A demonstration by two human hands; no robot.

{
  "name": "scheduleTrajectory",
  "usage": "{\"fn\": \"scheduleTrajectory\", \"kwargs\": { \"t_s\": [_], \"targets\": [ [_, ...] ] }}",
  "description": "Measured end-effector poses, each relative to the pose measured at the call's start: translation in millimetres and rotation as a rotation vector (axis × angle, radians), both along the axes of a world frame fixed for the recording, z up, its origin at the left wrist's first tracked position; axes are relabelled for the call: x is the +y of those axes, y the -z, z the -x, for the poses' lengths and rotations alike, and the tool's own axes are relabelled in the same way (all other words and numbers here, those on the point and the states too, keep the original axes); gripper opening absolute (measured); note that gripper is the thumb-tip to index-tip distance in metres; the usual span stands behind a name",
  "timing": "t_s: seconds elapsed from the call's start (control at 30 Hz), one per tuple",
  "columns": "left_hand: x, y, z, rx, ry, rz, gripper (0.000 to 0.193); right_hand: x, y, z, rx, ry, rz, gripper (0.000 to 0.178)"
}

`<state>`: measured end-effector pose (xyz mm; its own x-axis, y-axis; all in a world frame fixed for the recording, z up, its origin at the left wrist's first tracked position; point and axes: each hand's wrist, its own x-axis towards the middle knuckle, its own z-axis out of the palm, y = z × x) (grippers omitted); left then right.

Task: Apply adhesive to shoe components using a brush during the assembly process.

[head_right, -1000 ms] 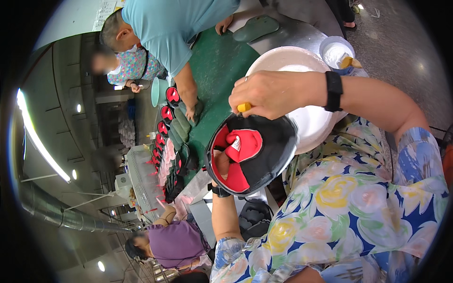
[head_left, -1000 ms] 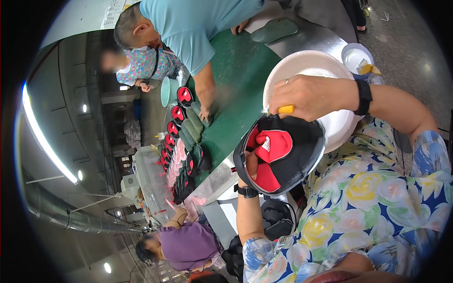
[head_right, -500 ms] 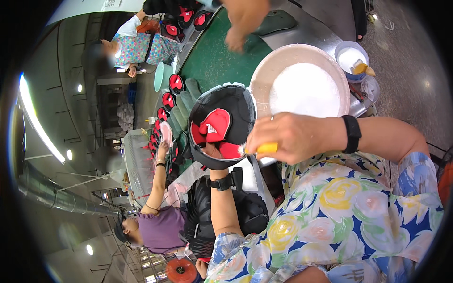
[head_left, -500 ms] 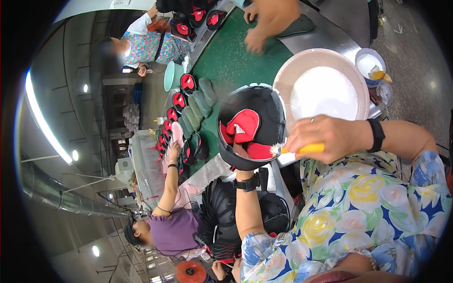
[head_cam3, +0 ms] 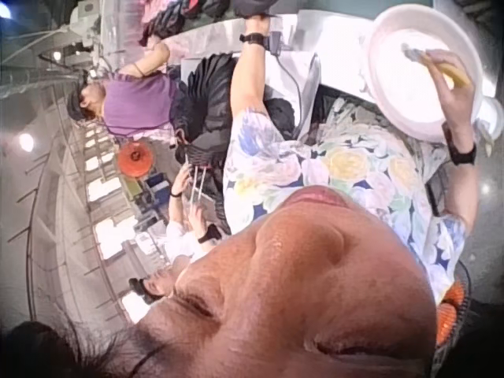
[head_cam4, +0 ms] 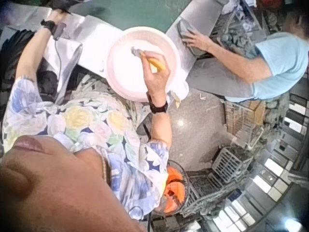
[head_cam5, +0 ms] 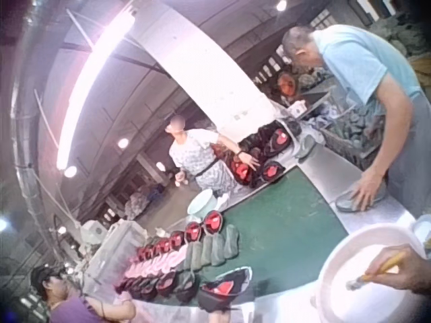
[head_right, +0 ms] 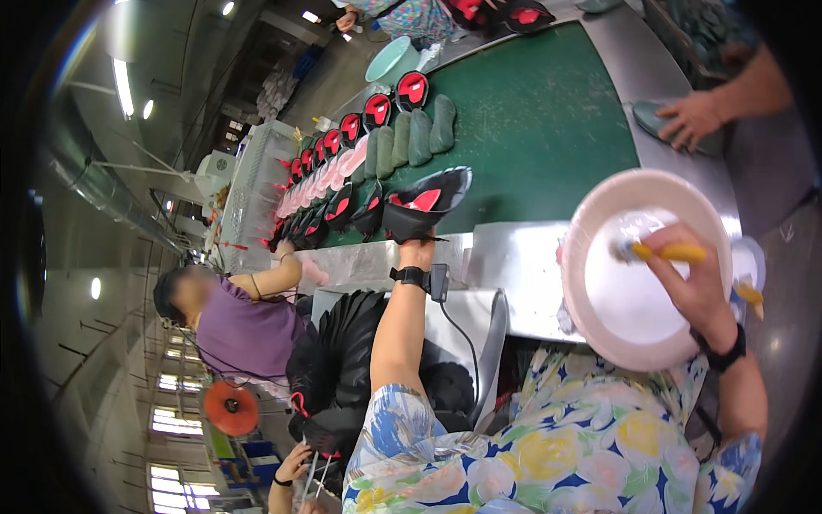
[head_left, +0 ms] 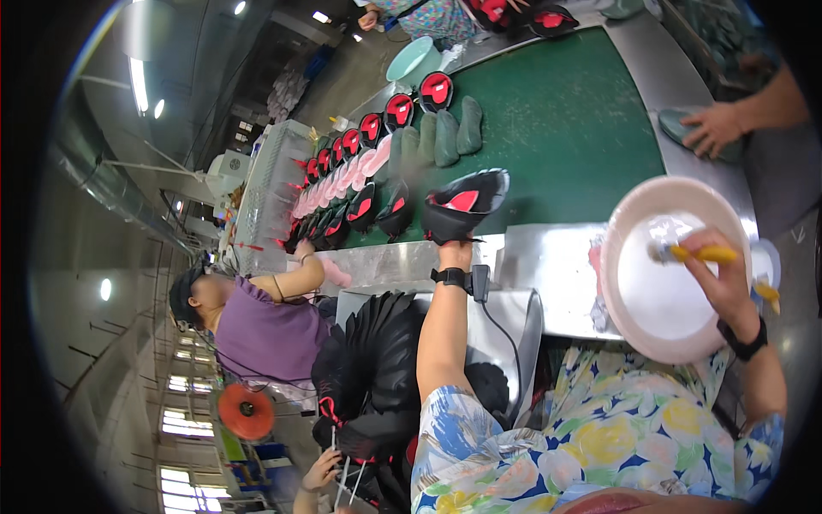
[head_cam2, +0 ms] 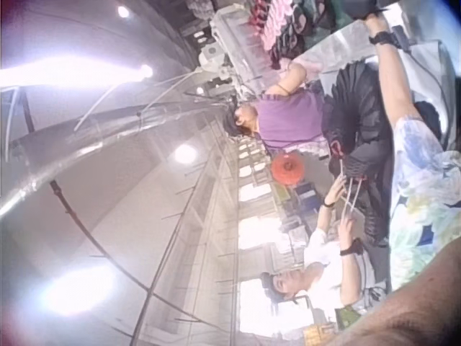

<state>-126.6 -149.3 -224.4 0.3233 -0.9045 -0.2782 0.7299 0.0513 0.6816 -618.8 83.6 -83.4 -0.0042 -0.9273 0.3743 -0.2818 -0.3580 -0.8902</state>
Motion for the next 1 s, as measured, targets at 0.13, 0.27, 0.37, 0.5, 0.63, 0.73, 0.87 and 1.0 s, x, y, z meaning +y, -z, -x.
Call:
{"fn": "scheduleTrajectory", "kwargs": {
  "t_s": [0.13, 0.27, 0.37, 0.5, 0.63, 0.73, 0.87, 1.0],
  "targets": [
    [-40.4, 25.7, -36.0, 0.110, -0.217, -0.073, 0.018, 16.3, 3.7, 4.7, -0.202, 0.016, -0.274, 0.014],
    [-93.6, 44.2, -42.7, 0.094, -0.335, 0.004, 0.023, 6.1, 18.5, 1.1, -0.243, 0.112, -0.439, 0.013],
    [-111.2, 103.1, -88.1, -0.278, -0.265, -0.308, 0.031, -20.1, 24.8, -9.6, -0.138, 0.081, -0.532, 0.014],
    [-113.5, 141.9, -189.0, -1.375, -0.154, -0.425, 0.020, -31.7, 34.4, -1.7, -0.096, -0.048, -0.572, 0.014],
    [-131.2, 103.1, -152.6, -1.766, 0.124, -0.720, 0.044, -37.9, 43.2, -0.1, 0.025, 0.008, -0.585, 0.013],
    [-63.4, 0.6, -189.4, -1.723, 0.504, -0.468, 0.044, -52.0, 44.2, 0.0, 0.061, -0.088, -0.542, 0.013],
    [10.3, -114.6, -96.7, -2.034, 1.341, -0.446, 0.090, -31.7, 42.1, 15.0, 0.020, -0.069, -0.485, 0.013],
    [122.6, -101.8, -100.2, -2.224, 1.417, -0.476, 0.087, -12.4, 34.0, 2.0, -0.082, -0.088, -0.424, 0.014]
  ]
}}
